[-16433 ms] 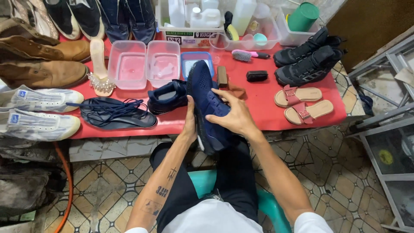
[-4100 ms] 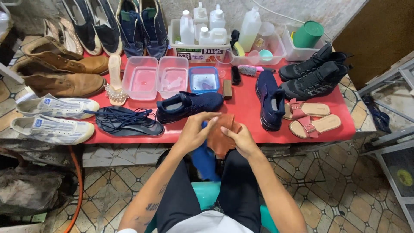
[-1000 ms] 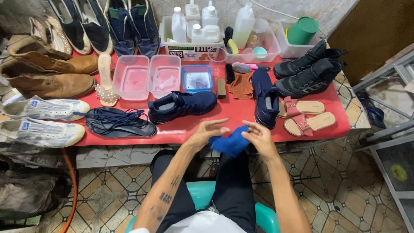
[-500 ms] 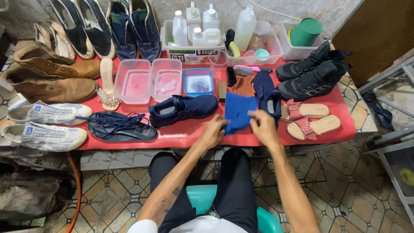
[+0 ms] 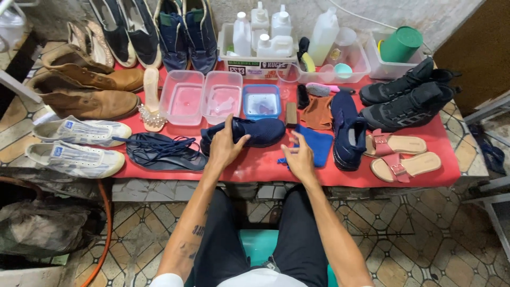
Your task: The person is cleaning a blue sneaker using a blue cloth and a small brush at a service counter.
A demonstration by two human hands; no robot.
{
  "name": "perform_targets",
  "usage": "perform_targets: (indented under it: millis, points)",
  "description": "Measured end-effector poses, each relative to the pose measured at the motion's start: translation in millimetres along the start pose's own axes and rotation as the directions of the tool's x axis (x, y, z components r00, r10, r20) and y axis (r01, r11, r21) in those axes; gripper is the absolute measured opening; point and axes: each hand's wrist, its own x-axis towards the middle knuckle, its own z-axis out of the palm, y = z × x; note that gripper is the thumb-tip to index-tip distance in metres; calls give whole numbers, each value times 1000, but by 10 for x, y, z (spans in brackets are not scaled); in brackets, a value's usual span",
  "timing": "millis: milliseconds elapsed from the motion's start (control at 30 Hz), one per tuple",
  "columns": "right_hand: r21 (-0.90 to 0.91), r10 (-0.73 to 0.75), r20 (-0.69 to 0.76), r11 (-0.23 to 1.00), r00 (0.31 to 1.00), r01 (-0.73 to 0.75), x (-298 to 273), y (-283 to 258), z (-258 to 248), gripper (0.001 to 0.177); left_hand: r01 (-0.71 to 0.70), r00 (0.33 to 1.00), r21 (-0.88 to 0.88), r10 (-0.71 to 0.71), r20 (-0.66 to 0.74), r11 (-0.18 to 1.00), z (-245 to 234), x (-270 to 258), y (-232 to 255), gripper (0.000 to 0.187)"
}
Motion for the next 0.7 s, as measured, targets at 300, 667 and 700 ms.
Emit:
perform_targets:
  millis: [300, 667, 700]
  points:
    - [374, 205, -29, 910, 978, -180, 85, -52, 381, 82, 36, 993, -297, -67, -93, 954, 107, 155, -301, 47]
    - [743, -209, 64, 663, 976, 93, -34, -272, 599, 83, 314, 927, -899, -304, 220, 305, 16, -134, 12, 47]
    - [755, -113, 10, 653, 994, 67, -76, -446, 532, 77, 314, 933, -911, -263, 245, 266, -44, -190, 66, 44]
